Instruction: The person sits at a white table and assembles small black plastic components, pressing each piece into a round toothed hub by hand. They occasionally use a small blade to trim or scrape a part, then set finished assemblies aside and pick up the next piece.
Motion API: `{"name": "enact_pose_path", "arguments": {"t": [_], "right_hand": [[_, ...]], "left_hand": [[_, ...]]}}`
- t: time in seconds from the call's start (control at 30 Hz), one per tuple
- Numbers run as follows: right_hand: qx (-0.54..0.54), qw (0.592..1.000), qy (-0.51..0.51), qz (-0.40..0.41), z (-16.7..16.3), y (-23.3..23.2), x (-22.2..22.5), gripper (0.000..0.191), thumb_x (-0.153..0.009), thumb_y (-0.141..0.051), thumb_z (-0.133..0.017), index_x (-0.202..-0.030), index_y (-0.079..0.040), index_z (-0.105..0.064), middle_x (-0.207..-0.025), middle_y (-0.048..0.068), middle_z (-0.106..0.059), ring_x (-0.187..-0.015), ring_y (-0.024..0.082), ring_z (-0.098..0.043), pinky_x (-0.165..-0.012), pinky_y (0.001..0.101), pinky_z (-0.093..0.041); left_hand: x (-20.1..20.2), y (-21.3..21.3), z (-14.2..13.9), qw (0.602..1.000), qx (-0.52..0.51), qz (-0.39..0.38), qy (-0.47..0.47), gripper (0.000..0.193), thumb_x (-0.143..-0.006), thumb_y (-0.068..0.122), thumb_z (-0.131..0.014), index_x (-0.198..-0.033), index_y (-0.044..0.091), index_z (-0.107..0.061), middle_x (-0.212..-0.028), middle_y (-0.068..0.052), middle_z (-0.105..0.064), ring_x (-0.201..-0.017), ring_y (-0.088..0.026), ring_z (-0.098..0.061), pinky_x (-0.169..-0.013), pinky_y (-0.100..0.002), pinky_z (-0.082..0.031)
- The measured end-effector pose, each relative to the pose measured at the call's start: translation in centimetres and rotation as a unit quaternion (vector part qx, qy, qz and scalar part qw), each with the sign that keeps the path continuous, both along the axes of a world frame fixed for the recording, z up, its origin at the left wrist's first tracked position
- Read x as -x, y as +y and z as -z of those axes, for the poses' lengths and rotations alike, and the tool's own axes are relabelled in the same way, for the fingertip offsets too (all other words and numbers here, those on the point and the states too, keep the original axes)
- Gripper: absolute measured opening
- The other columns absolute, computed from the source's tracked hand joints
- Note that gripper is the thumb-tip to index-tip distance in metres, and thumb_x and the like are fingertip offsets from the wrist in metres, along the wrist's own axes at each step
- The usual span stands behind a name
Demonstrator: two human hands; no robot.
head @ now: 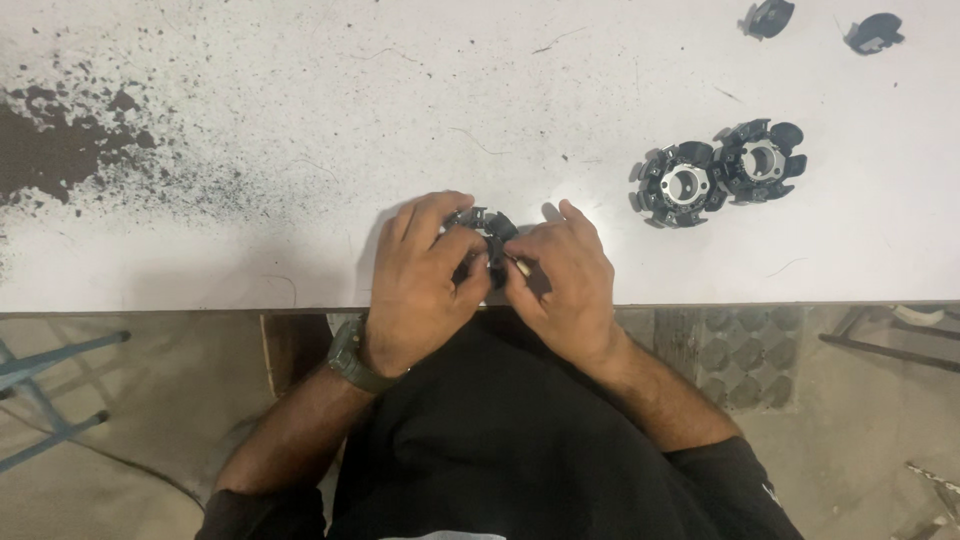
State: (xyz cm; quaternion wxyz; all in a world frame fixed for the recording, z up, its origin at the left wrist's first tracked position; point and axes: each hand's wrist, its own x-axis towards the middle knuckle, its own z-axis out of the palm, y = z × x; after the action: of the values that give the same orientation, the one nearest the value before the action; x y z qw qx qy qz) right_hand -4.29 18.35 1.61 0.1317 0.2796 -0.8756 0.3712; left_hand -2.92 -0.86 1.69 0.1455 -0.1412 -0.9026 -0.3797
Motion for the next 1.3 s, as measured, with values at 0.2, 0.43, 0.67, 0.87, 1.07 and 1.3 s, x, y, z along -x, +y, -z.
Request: {"name": "enact_pose_path", "arguments": {"t": [0.2, 0.43, 0.67, 0.87, 1.07, 1.3], "right_hand": [[-0.003, 1.000, -0.024, -0.012, -0.4, 0.0, 0.4, 0.023, -0.085, -0.001, -0.077, -0.104, -0.007, -0.064, -0.098, 0.008, -0.070, -0.093, 0.025, -0.072, -0.116, 0.0563, -0.046], [0.003, 1.000, -0.026, -0.003, -0.4, 0.1, 0.3, 0.023, -0.086, -0.001, -0.077, -0.104, -0.006, -0.064, -0.098, 0.007, -0.071, -0.091, 0.025, -0.071, -0.117, 0.0555, -0.047], [-0.007, 1.000, -0.016, -0.002, -0.3, 0.0, -0.2, 0.024, -0.086, 0.000, -0.078, -0.104, -0.007, -0.065, -0.101, 0.006, -0.071, -0.097, 0.024, -0.070, -0.118, 0.0560, -0.044], [-0.055, 0.998, 0.041, 0.008, -0.1, -0.6, -0.3, 0.027, -0.084, 0.003, -0.080, -0.104, -0.008, -0.065, -0.100, 0.007, -0.070, -0.098, 0.024, -0.069, -0.118, 0.0553, -0.045], [-0.058, 0.998, 0.033, -0.010, -0.6, -0.2, -0.3, 0.026, -0.084, 0.003, -0.078, -0.105, -0.006, -0.064, -0.099, 0.009, -0.069, -0.097, 0.027, -0.069, -0.117, 0.0574, -0.045], [0.056, 0.998, -0.005, 0.042, -0.2, 0.5, -0.3, 0.021, -0.092, 0.001, -0.073, -0.107, -0.005, -0.060, -0.100, 0.011, -0.070, -0.098, 0.027, -0.070, -0.120, 0.0578, -0.044]], "left_hand": [[0.2, 0.8, 0.3, 1.000, -0.021, -0.006, 0.010, 0.015, -0.085, 0.009, -0.078, -0.096, 0.006, -0.068, -0.133, -0.010, -0.060, -0.121, -0.030, -0.056, -0.100, -0.046, -0.047], [0.5, 1.2, 1.8, 1.000, -0.009, -0.025, 0.002, 0.012, -0.083, 0.005, -0.075, -0.088, 0.004, -0.064, -0.128, -0.010, -0.062, -0.116, -0.029, -0.057, -0.096, -0.047, -0.047], [0.4, 1.3, 2.6, 0.999, 0.005, -0.037, 0.032, 0.014, -0.081, 0.005, -0.072, -0.089, 0.003, -0.061, -0.127, -0.012, -0.061, -0.118, -0.031, -0.057, -0.096, -0.048, -0.047], [0.3, 1.3, 2.9, 0.999, -0.004, -0.039, 0.032, 0.013, -0.082, 0.002, -0.070, -0.092, 0.003, -0.062, -0.127, -0.011, -0.063, -0.120, -0.029, -0.059, -0.095, -0.045, -0.047], [0.1, 0.7, 1.2, 0.998, -0.014, -0.036, 0.040, 0.017, -0.082, 0.008, -0.074, -0.092, 0.005, -0.061, -0.128, -0.012, -0.061, -0.118, -0.032, -0.059, -0.095, -0.047, -0.048], [0.5, -1.9, -0.5, 0.999, 0.015, -0.005, 0.032, 0.026, -0.089, 0.014, -0.076, -0.111, 0.003, -0.067, -0.136, -0.013, -0.058, -0.116, -0.030, -0.060, -0.094, -0.045, -0.052]]}}
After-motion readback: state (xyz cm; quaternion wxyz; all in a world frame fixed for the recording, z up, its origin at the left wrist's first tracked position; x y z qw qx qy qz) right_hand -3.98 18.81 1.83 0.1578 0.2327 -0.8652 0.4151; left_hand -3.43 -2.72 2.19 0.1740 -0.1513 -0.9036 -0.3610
